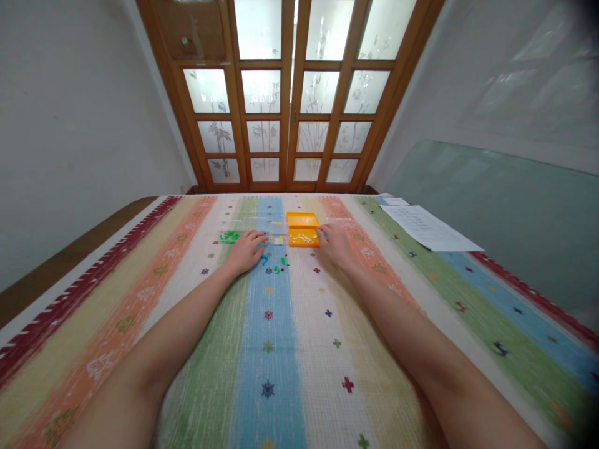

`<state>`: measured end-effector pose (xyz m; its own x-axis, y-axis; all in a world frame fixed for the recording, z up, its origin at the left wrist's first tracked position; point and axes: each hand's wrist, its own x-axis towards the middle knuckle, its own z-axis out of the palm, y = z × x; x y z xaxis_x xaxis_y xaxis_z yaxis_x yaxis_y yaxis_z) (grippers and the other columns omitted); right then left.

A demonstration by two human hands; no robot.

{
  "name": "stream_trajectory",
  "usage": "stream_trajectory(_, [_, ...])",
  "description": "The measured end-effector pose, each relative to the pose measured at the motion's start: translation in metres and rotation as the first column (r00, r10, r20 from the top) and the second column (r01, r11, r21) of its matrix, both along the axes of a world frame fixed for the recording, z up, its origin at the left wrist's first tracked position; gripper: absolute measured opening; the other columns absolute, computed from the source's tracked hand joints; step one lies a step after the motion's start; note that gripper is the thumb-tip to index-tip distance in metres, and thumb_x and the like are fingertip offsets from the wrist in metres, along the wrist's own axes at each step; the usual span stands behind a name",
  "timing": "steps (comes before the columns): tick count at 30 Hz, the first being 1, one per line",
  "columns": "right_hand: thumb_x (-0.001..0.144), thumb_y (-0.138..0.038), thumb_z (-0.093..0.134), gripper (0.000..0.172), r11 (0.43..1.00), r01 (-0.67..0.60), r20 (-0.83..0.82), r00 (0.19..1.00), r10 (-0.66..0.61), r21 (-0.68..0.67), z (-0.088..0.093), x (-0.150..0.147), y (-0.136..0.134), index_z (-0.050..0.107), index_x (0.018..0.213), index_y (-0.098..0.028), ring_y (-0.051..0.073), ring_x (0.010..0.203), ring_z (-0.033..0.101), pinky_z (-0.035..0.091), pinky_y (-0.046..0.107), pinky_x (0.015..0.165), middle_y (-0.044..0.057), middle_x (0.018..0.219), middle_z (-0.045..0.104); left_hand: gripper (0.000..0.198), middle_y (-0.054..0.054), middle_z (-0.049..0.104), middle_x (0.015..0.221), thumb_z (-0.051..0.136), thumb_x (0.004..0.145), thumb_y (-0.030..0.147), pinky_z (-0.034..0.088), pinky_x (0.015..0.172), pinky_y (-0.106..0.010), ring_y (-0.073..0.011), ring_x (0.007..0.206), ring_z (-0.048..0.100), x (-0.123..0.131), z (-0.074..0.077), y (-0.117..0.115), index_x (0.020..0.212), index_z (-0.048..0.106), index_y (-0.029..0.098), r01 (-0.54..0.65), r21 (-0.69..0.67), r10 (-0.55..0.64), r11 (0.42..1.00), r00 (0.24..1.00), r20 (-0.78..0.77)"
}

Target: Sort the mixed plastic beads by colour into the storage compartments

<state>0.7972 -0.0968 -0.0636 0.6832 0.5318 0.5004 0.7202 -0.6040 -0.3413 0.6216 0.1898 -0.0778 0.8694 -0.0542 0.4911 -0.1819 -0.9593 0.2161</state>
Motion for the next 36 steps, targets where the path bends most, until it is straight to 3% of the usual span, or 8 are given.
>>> stream_trajectory(5, [0.105,-0.031,0.049,0.029,0.942,-0.335,-0.019,0.942,0.334,-0.015,0.007,-0.051,0.032,0.074,0.114,-0.019,0.026,0.111,0.062,0.046,0.041,0.1,0.012,0.117,0.072,0.032,-0.009,0.068,0.129,0.054,0.097,0.021,0.044,0.115,-0.049,-0.0271,0.126,0.054,0.0,0.002,0.004,0.123,0.072,0.023,-0.051,-0.019,0.051,0.999,0.998,0.022])
stream_trajectory(12, [0.105,-0.039,0.055,0.037,0.785,-0.596,-0.014,0.798,0.603,-0.169,0.003,-0.1,0.059,0.066,0.135,-0.022,0.028,0.131,0.054,0.04,0.047,0.113,0.012,0.138,0.064,0.031,-0.009,0.069,0.126,0.054,0.096,0.019,0.044,0.115,-0.049,-0.0273,0.125,0.054,0.001,0.0,0.006,0.121,0.073,0.023,-0.084,-0.037,0.086,0.996,0.996,0.04])
stream_trajectory(23, [0.109,-0.042,0.046,0.043,0.73,-0.622,-0.032,0.767,0.641,-0.281,-0.008,-0.099,0.065,0.063,0.142,-0.02,0.029,0.138,0.049,0.037,0.049,0.116,0.014,0.142,0.061,0.031,-0.009,0.069,0.126,0.055,0.095,0.021,0.043,0.114,-0.048,-0.0273,0.125,0.054,0.003,-0.003,0.006,0.12,0.073,0.024,-0.076,-0.033,0.077,0.997,0.996,0.037])
stream_trajectory(36, [0.11,-0.035,0.044,0.037,0.799,-0.538,0.027,0.825,0.565,-0.269,-0.008,-0.094,0.064,0.069,0.13,-0.018,0.027,0.133,0.053,0.034,0.048,0.116,0.013,0.126,0.069,0.032,-0.008,0.069,0.126,0.055,0.095,0.021,0.044,0.114,-0.049,-0.0274,0.125,0.055,0.003,-0.004,0.006,0.121,0.072,0.025,-0.066,-0.04,0.068,0.997,0.997,0.031])
